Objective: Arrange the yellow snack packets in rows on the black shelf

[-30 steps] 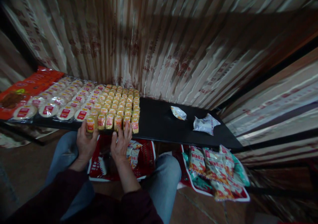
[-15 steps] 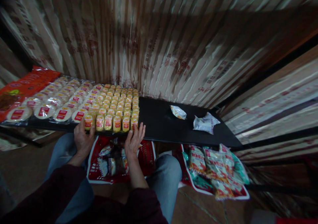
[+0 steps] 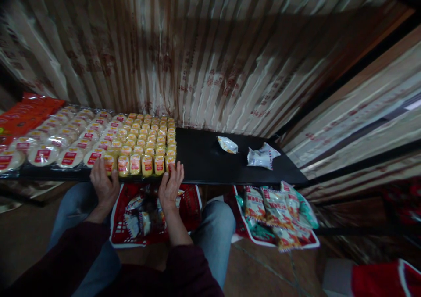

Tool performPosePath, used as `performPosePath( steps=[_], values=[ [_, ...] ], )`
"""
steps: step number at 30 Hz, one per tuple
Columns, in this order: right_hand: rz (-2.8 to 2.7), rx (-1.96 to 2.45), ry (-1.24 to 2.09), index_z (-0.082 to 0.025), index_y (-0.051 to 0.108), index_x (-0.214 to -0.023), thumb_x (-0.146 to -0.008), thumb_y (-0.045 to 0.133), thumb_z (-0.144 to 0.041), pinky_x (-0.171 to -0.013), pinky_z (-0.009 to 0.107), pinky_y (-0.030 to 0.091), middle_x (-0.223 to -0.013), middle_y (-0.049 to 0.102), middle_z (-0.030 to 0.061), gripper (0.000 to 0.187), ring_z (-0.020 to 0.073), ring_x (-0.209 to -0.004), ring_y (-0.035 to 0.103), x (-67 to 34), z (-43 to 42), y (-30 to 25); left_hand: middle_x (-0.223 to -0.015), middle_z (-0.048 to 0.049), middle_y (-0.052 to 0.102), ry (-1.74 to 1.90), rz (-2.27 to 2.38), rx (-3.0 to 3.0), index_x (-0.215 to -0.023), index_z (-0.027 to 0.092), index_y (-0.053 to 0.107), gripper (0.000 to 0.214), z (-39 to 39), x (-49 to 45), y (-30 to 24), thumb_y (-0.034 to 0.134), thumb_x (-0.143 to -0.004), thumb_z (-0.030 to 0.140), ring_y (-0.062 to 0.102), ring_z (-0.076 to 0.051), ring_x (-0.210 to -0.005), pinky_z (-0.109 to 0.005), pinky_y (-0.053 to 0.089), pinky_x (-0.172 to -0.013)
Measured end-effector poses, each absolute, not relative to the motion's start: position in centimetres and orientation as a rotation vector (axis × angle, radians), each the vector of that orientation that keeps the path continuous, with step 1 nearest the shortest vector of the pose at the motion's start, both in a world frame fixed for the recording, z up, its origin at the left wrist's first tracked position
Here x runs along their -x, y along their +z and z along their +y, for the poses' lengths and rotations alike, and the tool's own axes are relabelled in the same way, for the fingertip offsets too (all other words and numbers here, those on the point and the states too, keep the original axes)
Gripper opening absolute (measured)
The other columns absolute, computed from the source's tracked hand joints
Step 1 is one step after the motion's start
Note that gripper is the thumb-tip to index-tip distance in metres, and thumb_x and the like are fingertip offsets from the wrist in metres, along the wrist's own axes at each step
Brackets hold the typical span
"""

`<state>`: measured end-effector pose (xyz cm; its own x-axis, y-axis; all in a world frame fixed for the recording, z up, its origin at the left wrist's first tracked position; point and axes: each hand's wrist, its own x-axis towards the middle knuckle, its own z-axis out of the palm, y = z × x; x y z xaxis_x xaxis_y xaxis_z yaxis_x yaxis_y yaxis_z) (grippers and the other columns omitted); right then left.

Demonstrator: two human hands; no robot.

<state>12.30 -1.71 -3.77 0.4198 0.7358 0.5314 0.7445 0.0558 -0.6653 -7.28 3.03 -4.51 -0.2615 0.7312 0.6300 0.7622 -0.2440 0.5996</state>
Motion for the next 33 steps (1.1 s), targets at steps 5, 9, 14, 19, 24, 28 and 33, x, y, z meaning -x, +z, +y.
performPosePath(
  steps=[5,9,14,19,24,28,33],
  values=[
    [-1.33,1.676,-0.026,-0.011,0.053,-0.125,-0.097,0.03,-0.031,-0.107,0.052,0.033,-0.146,0.039,0.0189,0.042,0.0256,-0.141,0.024,-12.5,-1.7,-3.6,-0.146,-0.0232,0.037,-1.593,-1.883,1.939,-0.133,0.011,0.048,0.049,3.4,7.1,-4.6,0.033,-0.094,0.036,0.029,-0.03,-0.14,-0.05,0.026,-0.11],
    [-1.406,1.686,-0.091,-0.013,0.056,-0.12,-0.095,0.035,-0.031,-0.107,0.052,0.032,-0.145,0.04,0.0173,0.037,0.0264,-0.14,0.025,-13.0,-1.3,-3.4,-0.147,-0.0259,0.034,-1.595,-1.863,1.959,-0.135,0.007,0.044,0.051,3.5,7.1,-4.8,0.033,-0.094,0.036,0.026,-0.031,-0.141,-0.05,0.024,-0.111],
    [-1.514,1.694,-0.122,-0.014,0.05,-0.129,-0.093,0.04,-0.03,-0.108,0.049,0.031,-0.148,0.038,0.0148,0.041,0.0254,-0.141,0.023,-13.8,0.1,-2.4,-0.149,-0.027,0.03,-1.567,-1.841,1.979,-0.138,0.006,0.04,0.056,3.4,6.9,-4.8,0.037,-0.092,0.038,0.023,-0.033,-0.142,-0.053,0.023,-0.111],
    [-1.558,1.762,-0.118,-0.013,0.037,-0.142,-0.09,0.045,-0.041,-0.107,0.05,0.032,-0.15,0.034,0.0164,0.058,0.0288,-0.142,0.021,-14.6,1.8,-1.9,-0.149,-0.029,0.029,-1.469,-1.83,1.99,-0.141,0.005,0.035,0.071,3.1,6.6,-4.6,0.05,-0.086,0.047,0.025,-0.038,-0.14,-0.054,0.026,-0.109],
    [-1.494,1.773,-0.074,-0.008,0.032,-0.144,-0.091,0.04,-0.043,-0.107,0.049,0.033,-0.147,0.037,0.0203,0.063,0.0281,-0.14,0.028,-15.0,3.2,-2.4,-0.15,-0.0291,0.027,-1.449,-1.834,2.024,-0.143,0.005,0.031,0.077,3.2,6.5,-4.8,0.055,-0.083,0.047,0.024,-0.038,-0.141,-0.054,0.027,-0.108],
    [-1.462,1.739,-0.016,-0.01,0.028,-0.146,-0.094,0.035,-0.039,-0.106,0.043,0.036,-0.142,0.045,0.0188,0.059,0.0242,-0.133,0.041,-14.7,3.6,-2.4,-0.149,-0.029,0.028,-1.457,-1.85,2.017,-0.142,0.005,0.033,0.072,3.5,6.5,-4.9,0.054,-0.085,0.045,0.026,-0.037,-0.14,-0.053,0.028,-0.108],
    [-1.41,1.75,0.013,-0.008,0.024,-0.147,-0.095,0.034,-0.04,-0.104,0.04,0.038,-0.142,0.045,0.0194,0.062,0.0236,-0.131,0.043,-13.9,3.6,-2.1,-0.148,-0.0296,0.03,-1.447,-1.837,2.005,-0.14,0.005,0.036,0.071,3.6,6.2,-4.9,0.054,-0.085,0.047,0.026,-0.037,-0.14,-0.053,0.029,-0.107]
  ],
)
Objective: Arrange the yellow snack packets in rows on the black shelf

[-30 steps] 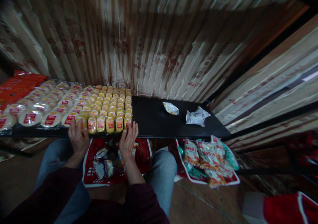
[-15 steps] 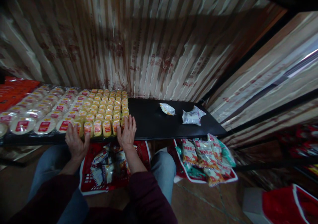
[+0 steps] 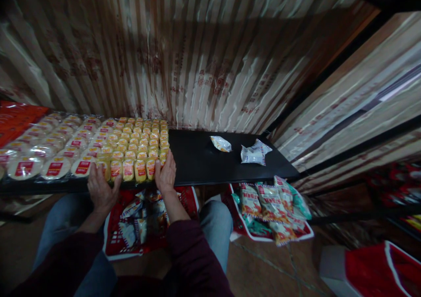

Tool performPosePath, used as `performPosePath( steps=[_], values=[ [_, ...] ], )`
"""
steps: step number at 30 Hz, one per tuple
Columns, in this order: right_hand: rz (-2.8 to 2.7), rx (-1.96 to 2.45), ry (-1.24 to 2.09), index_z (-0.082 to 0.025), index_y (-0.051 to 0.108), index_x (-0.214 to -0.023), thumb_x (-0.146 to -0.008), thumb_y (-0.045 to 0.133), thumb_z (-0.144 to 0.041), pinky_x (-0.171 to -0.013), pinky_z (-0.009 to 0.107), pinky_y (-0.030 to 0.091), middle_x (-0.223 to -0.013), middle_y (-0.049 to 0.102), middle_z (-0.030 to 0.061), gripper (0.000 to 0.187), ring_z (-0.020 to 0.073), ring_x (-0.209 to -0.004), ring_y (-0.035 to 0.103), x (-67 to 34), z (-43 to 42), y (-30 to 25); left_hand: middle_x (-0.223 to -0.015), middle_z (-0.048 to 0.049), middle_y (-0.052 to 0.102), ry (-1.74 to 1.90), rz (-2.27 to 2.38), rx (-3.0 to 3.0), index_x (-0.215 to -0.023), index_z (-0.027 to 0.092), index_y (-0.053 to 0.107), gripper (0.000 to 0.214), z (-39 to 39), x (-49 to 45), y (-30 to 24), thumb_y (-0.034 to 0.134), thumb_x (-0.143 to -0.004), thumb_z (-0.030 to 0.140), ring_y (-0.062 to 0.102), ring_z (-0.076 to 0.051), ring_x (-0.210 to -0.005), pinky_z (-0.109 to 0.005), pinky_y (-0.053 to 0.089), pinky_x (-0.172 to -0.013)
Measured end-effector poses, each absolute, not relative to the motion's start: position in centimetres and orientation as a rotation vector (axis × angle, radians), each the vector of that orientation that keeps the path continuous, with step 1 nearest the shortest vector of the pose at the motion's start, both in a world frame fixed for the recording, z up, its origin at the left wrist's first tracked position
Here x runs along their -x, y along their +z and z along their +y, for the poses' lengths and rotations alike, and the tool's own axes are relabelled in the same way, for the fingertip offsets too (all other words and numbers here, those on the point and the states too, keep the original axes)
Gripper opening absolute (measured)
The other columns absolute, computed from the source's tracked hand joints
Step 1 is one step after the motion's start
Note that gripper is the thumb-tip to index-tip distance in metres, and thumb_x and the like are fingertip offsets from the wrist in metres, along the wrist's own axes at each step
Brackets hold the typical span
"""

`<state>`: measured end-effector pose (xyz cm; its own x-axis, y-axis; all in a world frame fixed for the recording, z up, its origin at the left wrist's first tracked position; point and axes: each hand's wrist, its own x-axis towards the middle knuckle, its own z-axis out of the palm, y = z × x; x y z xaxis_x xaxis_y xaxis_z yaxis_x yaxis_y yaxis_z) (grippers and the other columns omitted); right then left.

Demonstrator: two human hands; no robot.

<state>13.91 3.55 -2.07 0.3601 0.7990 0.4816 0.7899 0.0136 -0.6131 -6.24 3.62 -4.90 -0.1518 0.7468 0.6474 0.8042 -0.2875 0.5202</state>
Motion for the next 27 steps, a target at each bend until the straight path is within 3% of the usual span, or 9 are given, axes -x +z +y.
performPosePath(
  steps=[7,19,27],
  values=[
    [-1.337,1.842,-0.081,-0.008,0.021,-0.147,-0.086,0.047,-0.055,-0.104,0.049,0.035,-0.15,0.029,0.0251,0.082,0.031,-0.139,0.027,-13.54,3.23,-2.25,-0.147,-0.0274,0.032,-1.502,-1.852,1.957,-0.138,0.009,0.038,0.073,3.67,6.31,-4.98,0.055,-0.082,0.052,0.019,-0.036,-0.143,-0.057,0.021,-0.11],
    [-1.533,1.807,-0.169,-0.011,0.026,-0.146,-0.074,0.056,-0.068,-0.103,0.051,0.034,-0.151,0.025,0.0256,0.097,0.0359,-0.138,0.028,-13.57,2.78,-2.28,-0.149,-0.0256,0.031,-1.456,-1.837,1.975,-0.139,0.011,0.04,0.07,3.6,6.38,-5.31,0.055,-0.083,0.05,0.019,-0.036,-0.143,-0.057,0.019,-0.111],
    [-1.531,1.853,-0.103,-0.011,0.027,-0.146,-0.081,0.053,-0.06,-0.103,0.046,0.036,-0.15,0.03,0.0236,0.086,0.0325,-0.135,0.036,-13.48,3.02,-2.3,-0.149,-0.0246,0.031,-1.481,-1.829,1.993,-0.138,0.012,0.04,0.067,3.78,6.49,-5.47,0.055,-0.083,0.048,0.019,-0.036,-0.143,-0.059,0.016,-0.112]
  ],
)
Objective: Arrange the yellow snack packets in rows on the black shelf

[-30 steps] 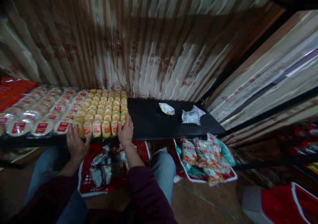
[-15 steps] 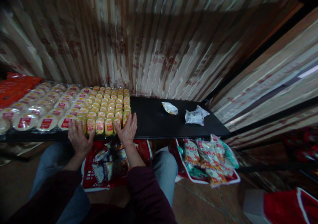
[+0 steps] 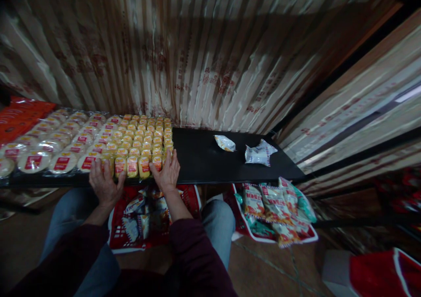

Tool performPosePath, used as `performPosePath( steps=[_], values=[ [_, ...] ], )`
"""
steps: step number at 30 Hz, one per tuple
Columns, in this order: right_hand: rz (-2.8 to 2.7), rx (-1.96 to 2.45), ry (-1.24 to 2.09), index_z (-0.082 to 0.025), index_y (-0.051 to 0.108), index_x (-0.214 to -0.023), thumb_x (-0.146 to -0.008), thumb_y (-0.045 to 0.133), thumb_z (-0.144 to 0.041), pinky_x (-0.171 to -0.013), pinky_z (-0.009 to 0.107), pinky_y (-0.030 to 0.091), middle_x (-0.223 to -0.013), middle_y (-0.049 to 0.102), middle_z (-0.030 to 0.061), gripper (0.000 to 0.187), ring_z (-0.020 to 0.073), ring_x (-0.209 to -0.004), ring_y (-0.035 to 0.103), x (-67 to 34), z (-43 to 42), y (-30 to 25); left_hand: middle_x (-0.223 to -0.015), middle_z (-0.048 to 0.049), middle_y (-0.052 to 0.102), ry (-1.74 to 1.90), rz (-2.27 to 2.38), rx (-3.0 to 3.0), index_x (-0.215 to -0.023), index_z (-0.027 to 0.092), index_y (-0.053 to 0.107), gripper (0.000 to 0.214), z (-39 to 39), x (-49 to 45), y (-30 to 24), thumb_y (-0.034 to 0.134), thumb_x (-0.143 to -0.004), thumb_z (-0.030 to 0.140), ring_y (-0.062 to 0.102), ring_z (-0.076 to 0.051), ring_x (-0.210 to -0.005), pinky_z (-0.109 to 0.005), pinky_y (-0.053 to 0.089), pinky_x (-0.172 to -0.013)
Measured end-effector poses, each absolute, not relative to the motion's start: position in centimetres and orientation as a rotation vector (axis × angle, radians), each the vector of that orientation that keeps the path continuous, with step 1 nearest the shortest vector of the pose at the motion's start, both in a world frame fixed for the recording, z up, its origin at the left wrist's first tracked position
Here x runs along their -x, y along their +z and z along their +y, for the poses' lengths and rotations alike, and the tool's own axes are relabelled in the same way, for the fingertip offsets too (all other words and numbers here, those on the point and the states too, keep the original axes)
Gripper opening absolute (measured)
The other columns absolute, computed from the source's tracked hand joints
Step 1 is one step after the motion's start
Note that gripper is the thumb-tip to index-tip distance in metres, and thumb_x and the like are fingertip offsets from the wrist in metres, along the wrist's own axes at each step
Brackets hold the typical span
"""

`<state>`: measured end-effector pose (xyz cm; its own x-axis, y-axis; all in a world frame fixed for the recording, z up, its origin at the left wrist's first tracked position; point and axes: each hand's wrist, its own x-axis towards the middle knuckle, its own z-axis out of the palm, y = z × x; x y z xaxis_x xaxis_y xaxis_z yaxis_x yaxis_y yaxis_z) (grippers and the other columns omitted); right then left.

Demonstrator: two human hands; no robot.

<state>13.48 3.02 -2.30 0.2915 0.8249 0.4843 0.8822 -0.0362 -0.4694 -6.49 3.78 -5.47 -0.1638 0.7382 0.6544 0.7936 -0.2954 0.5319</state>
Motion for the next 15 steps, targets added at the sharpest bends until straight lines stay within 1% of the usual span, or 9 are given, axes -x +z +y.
performPosePath(
  steps=[4,10,15],
  values=[
    [-1.544,1.861,-0.106,-0.009,0.024,-0.147,-0.082,0.051,-0.059,-0.103,0.046,0.036,-0.149,0.031,0.025,0.086,0.0327,-0.136,0.035,-13.52,3.09,-2.38,-0.15,-0.0241,0.031,-1.485,-1.818,2.013,-0.138,0.012,0.042,0.065,4.12,6.46,-5.45,0.052,-0.085,0.049,0.019,-0.035,-0.143,-0.058,0.016,-0.112],
    [-1.561,1.903,-0.088,-0.01,0.025,-0.147,-0.084,0.05,-0.058,-0.104,0.046,0.036,-0.15,0.03,0.0232,0.083,0.0319,-0.137,0.033,-13.28,2.9,-2.06,-0.151,-0.0242,0.03,-1.362,-1.782,2.054,-0.139,0.009,0.041,0.062,4.04,6.16,-5.24,0.043,-0.089,0.047,0.02,-0.034,-0.143,-0.054,0.019,-0.112],
    [-1.567,1.914,-0.069,-0.011,0.025,-0.147,-0.084,0.048,-0.058,-0.103,0.047,0.037,-0.149,0.03,0.0225,0.082,0.032,-0.136,0.033,-13.12,2.9,-2.02,-0.152,-0.025,0.025,-1.275,-1.791,2.05,-0.14,0.009,0.041,0.062,3.94,6.17,-5.35,0.043,-0.09,0.045,0.019,-0.036,-0.143,-0.054,0.024,-0.11]
  ],
)
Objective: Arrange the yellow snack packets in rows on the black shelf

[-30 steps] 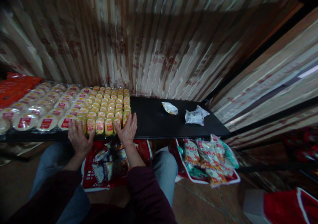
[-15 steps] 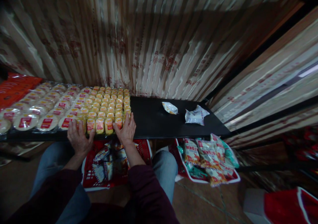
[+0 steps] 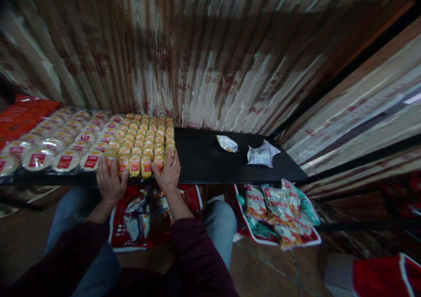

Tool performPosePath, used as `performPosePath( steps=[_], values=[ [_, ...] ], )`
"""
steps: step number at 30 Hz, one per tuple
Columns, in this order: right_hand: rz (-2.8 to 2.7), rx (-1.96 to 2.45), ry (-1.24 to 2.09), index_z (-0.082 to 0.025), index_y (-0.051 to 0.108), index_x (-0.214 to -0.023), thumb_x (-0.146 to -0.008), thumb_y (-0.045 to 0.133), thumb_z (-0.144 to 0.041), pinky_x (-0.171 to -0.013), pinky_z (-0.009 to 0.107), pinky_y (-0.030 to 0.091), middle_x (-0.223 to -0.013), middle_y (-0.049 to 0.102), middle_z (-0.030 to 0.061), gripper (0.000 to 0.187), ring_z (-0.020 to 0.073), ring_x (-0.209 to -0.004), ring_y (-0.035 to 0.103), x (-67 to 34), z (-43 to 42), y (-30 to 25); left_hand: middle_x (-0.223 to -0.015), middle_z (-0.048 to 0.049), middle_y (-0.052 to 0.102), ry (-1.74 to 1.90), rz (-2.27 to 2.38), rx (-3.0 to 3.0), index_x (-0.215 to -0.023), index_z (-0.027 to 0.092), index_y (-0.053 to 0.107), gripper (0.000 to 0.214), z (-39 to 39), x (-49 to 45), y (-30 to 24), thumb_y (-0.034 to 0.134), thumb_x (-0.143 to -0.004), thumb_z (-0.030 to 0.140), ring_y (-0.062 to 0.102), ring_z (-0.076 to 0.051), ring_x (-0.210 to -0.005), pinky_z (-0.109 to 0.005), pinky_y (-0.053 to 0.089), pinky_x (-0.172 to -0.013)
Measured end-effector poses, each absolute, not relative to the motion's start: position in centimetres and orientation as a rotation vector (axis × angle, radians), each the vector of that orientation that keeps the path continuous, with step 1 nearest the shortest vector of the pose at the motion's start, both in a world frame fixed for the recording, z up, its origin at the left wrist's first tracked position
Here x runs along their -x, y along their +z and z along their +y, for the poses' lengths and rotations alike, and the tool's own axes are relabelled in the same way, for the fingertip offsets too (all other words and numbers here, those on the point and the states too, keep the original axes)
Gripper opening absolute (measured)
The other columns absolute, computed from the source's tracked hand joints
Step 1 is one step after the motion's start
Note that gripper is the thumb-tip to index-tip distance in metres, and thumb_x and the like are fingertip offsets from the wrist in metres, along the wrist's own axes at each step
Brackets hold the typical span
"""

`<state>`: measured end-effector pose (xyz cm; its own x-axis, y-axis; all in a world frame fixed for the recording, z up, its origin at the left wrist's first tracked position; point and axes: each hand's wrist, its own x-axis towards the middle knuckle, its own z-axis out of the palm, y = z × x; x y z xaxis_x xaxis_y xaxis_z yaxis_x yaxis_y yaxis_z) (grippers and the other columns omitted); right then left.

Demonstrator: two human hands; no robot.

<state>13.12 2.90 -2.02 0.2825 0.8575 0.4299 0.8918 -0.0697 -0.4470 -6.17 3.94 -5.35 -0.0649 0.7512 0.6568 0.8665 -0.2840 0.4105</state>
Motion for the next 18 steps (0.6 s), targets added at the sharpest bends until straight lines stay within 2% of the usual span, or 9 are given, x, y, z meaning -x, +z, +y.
performPosePath(
  steps=[8,18],
  values=[
    [-1.575,1.886,-0.06,-0.009,0.028,-0.146,-0.086,0.047,-0.057,-0.102,0.048,0.039,-0.147,0.032,0.024,0.079,0.0323,-0.136,0.031,-13.05,2.96,-1.93,-0.151,-0.0249,0.03,-1.167,-1.782,2.076,-0.14,0.008,0.042,0.061,4.02,6.17,-5.07,0.046,-0.09,0.042,0.03,-0.038,-0.138,-0.051,0.033,-0.105],
    [-1.59,1.882,-0.105,-0.01,0.03,-0.145,-0.087,0.046,-0.057,-0.101,0.049,0.039,-0.146,0.032,0.0237,0.076,0.0336,-0.134,0.034,-13.01,3.15,-2.27,-0.153,-0.0211,0.027,-1.288,-1.722,2.073,-0.143,0.013,0.038,0.06,4.06,5.93,-4.96,0.046,-0.09,0.04,0.02,-0.034,-0.144,-0.054,0.021,-0.112]
  ],
)
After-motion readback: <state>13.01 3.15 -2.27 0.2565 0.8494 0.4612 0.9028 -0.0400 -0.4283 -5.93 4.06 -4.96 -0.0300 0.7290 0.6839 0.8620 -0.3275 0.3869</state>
